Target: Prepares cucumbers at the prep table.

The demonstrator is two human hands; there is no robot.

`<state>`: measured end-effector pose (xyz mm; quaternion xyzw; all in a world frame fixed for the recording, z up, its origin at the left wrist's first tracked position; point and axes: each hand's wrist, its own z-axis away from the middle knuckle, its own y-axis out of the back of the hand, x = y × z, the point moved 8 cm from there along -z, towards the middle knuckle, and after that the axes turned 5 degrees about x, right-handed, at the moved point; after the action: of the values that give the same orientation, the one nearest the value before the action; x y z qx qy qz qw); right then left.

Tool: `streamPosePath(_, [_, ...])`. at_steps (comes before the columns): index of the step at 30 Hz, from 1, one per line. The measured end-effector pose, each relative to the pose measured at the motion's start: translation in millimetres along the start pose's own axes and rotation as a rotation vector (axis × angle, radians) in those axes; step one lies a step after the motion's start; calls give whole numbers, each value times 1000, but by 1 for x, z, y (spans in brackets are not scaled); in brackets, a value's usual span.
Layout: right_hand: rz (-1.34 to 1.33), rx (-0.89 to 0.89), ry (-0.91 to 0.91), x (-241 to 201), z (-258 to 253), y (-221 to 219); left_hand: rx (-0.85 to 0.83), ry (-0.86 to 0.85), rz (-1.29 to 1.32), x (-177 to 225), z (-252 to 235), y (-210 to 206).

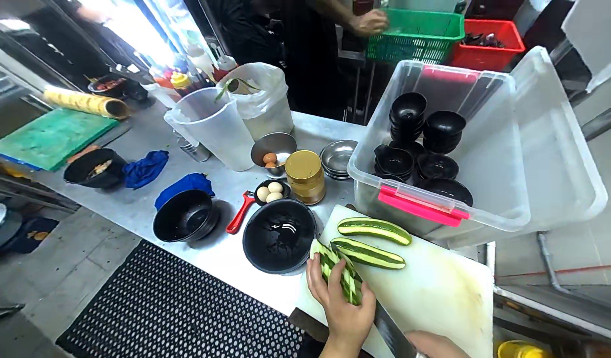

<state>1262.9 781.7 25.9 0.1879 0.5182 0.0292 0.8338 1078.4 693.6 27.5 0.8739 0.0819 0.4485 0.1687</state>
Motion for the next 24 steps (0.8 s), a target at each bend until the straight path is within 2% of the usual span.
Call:
streamPosePath(4, [27,-22,-15,-43,-52,-3,26,-8,-1,-24,-62,10])
streamPosePath(10, [29,-74,-167,-85,-135,-43,-25,63,71,-107,-122,15])
streamPosePath(12, [86,-49,-216,-90,-148,-53,-101,150,49,-130,-131,16])
streamPosePath(15, [149,-28,-302,-89,-158,-62,-258,234,-175,-155,-138,21])
streamPosePath(19, [216,3,-313,-91,-158,-62,-362,190,-278,-164,-135,29])
streamPosePath(24, [337,118,-252,-98,-148,-49,-566,-51,-459,-153,-123,20])
